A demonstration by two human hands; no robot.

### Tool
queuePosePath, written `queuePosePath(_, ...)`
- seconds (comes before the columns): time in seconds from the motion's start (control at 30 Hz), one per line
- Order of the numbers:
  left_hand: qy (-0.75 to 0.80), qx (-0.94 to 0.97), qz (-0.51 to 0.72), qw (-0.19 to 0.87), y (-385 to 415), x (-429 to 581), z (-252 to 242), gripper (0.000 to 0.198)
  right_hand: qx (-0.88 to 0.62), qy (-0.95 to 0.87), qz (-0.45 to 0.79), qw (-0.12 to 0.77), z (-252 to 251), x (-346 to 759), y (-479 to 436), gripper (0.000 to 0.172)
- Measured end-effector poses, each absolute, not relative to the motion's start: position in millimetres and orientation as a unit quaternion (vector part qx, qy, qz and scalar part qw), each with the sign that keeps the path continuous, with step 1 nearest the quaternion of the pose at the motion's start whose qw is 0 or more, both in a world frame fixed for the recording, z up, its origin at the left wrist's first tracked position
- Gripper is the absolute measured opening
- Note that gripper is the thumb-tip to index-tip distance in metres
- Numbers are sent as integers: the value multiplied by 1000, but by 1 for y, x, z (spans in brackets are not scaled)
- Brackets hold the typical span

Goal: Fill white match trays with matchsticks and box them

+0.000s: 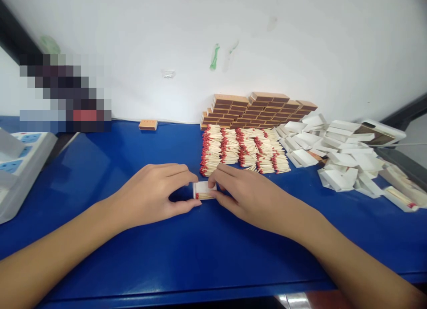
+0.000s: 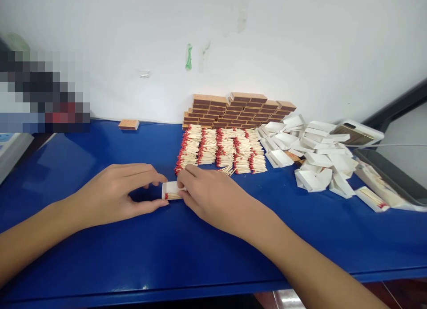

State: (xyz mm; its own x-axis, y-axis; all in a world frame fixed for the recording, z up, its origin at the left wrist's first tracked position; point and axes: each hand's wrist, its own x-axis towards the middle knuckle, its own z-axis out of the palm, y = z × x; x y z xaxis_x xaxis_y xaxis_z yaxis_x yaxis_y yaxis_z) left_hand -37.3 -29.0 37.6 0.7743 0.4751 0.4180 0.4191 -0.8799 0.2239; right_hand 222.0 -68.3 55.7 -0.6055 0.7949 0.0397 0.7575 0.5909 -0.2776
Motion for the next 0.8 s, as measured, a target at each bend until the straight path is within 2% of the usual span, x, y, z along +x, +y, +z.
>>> queuePosePath(0.27,251,939,225,68,-29,-38,37,17,-433,-884,132,115,51,226,-64,13)
queuePosePath(0.47,259,940,208,80,-28,-39,38,19,-449,-865,117,190,43,231,-53,8)
queuePosePath(0.6,260,940,206,82,-28,-38,37,19,-470,-861,74,183,34,237,-42,7)
queuePosePath(0.8,263,940,203,81,-28,-38,37,20,-481,-859,75,159,29,239,-37,7)
